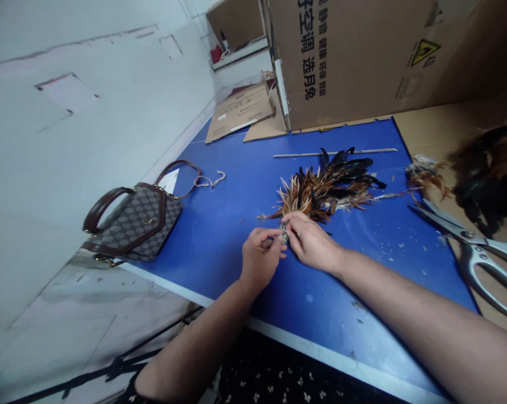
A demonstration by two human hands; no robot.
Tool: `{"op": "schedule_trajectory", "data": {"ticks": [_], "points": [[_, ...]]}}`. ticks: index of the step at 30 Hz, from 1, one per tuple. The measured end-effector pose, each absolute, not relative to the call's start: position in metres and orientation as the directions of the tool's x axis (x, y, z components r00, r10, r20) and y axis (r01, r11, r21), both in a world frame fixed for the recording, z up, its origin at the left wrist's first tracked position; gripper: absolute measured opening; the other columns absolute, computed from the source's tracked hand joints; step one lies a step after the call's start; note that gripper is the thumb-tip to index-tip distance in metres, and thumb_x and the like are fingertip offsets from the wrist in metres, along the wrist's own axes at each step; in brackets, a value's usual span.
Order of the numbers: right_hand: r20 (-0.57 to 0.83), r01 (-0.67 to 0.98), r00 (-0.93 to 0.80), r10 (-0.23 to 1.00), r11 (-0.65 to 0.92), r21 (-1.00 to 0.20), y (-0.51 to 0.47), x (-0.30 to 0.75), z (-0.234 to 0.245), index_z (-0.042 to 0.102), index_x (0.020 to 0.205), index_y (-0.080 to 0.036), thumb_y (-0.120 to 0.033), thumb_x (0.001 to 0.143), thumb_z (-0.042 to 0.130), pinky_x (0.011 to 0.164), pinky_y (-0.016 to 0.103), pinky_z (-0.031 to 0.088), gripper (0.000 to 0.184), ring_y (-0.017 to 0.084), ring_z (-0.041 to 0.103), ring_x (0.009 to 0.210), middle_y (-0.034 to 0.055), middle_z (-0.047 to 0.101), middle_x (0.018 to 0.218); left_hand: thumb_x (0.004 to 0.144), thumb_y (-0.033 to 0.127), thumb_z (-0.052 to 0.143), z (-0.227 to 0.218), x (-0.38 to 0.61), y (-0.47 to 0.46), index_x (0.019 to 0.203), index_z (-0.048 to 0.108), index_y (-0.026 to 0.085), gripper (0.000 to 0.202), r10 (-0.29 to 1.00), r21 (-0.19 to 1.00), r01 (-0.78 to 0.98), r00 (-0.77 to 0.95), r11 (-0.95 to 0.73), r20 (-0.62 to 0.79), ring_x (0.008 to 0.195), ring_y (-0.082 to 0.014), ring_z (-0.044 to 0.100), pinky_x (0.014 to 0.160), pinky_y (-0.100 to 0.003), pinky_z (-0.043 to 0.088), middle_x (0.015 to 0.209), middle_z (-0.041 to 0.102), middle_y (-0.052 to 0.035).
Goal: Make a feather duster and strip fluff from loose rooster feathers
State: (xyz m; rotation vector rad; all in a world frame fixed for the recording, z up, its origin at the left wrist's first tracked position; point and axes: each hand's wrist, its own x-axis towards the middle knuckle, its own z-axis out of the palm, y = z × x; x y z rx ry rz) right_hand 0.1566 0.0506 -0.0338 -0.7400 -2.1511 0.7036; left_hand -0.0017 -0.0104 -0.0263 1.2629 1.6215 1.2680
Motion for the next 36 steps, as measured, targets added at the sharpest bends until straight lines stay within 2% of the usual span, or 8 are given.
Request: {"op": "schedule_trajectory", "data": {"ticks": [9, 14, 17, 21, 27, 31, 34, 36], "points": [[0.474, 0.272, -0.545, 0.692, 0.681, -0.680, 0.052, 0.157, -0.039, 0.055, 0.092, -0.022, -0.018, 0.098, 0.050, 0.094, 0.047, 0.058, 0.009, 0.027, 0.065, 0.110, 0.0151, 0.064, 0.116, 0.088, 0.024, 0.068, -0.031, -0.007, -0.005, 0.096, 0.075, 0.018, 0.012, 0.982, 0.916, 0.402, -0.176, 0.005, 0.072, 0.060, -0.0080, 0.064, 0.057, -0.024, 0.060, 0.101, 0.065, -0.0054], [0.475, 0.250, -0.554, 0.684, 0.681, -0.688, 0.052, 0.158, -0.039, 0.055, 0.090, -0.022, -0.018, 0.099, 0.049, 0.096, 0.048, 0.056, 0.011, 0.028, 0.063, 0.113, 0.0153, 0.063, 0.116, 0.093, 0.021, 0.059, -0.034, -0.007, -0.004, 0.093, 0.069, 0.018, 0.010, 0.980, 0.830, 0.554, -0.124, -0.064, 0.158, 0.075, -0.0144, 0.066, 0.071, -0.029, 0.061, 0.097, 0.066, -0.0071], [0.473, 0.232, -0.568, 0.673, 0.683, -0.692, 0.054, 0.158, -0.040, 0.054, 0.090, -0.022, -0.017, 0.100, 0.046, 0.097, 0.047, 0.056, 0.014, 0.028, 0.063, 0.114, 0.0157, 0.063, 0.116, 0.096, 0.022, 0.054, -0.033, -0.006, -0.004, 0.093, 0.064, 0.018, 0.011, 0.976, 0.819, 0.573, -0.155, -0.036, 0.151, 0.076, -0.0155, 0.067, 0.071, -0.030, 0.060, 0.096, 0.066, -0.0081], [0.488, 0.221, -0.559, 0.670, 0.687, -0.692, 0.056, 0.159, -0.041, 0.055, 0.091, -0.022, -0.016, 0.100, 0.046, 0.097, 0.046, 0.055, 0.014, 0.027, 0.062, 0.115, 0.0153, 0.064, 0.114, 0.100, 0.026, 0.046, -0.030, -0.004, -0.005, 0.099, 0.056, 0.017, 0.013, 0.974, 0.855, 0.515, -0.219, 0.057, 0.067, 0.062, -0.0114, 0.066, 0.059, -0.026, 0.058, 0.094, 0.065, -0.0067], [0.487, 0.218, -0.557, 0.673, 0.684, -0.696, 0.054, 0.159, -0.041, 0.056, 0.090, -0.022, -0.017, 0.101, 0.046, 0.095, 0.045, 0.056, 0.015, 0.027, 0.065, 0.111, 0.0152, 0.066, 0.114, 0.101, 0.033, 0.043, -0.018, -0.001, -0.004, 0.099, 0.047, 0.018, 0.015, 0.942, 0.938, 0.304, -0.330, 0.166, -0.059, 0.051, -0.0139, 0.067, 0.041, -0.021, 0.050, 0.077, 0.063, -0.0021], [0.486, 0.219, -0.555, 0.675, 0.682, -0.698, 0.054, 0.158, -0.039, 0.057, 0.090, -0.023, -0.018, 0.100, 0.047, 0.095, 0.044, 0.056, 0.015, 0.026, 0.065, 0.109, 0.0146, 0.066, 0.114, 0.100, 0.037, 0.047, -0.017, -0.002, -0.004, 0.097, 0.049, 0.019, 0.019, 0.947, 0.959, 0.245, -0.314, 0.143, -0.061, 0.053, -0.0146, 0.068, 0.042, -0.022, 0.052, 0.075, 0.064, -0.0010], [0.484, 0.221, -0.560, 0.672, 0.685, -0.694, 0.054, 0.158, -0.039, 0.057, 0.090, -0.022, -0.018, 0.101, 0.047, 0.093, 0.044, 0.057, 0.016, 0.026, 0.066, 0.107, 0.0146, 0.066, 0.113, 0.098, 0.038, 0.052, -0.021, -0.006, -0.007, 0.105, 0.052, 0.017, 0.022, 0.951, 0.976, 0.161, -0.292, 0.148, -0.096, 0.057, -0.0151, 0.070, 0.048, -0.023, 0.055, 0.077, 0.067, -0.0013], [0.481, 0.227, -0.563, 0.672, 0.686, -0.692, 0.054, 0.158, -0.039, 0.057, 0.091, -0.022, -0.018, 0.101, 0.047, 0.093, 0.045, 0.057, 0.015, 0.027, 0.066, 0.107, 0.0152, 0.066, 0.114, 0.095, 0.032, 0.059, -0.024, -0.009, -0.010, 0.112, 0.053, 0.016, 0.025, 0.960, 0.983, 0.097, -0.248, 0.155, -0.127, 0.061, -0.0144, 0.071, 0.054, -0.024, 0.057, 0.083, 0.071, -0.0034]]}}
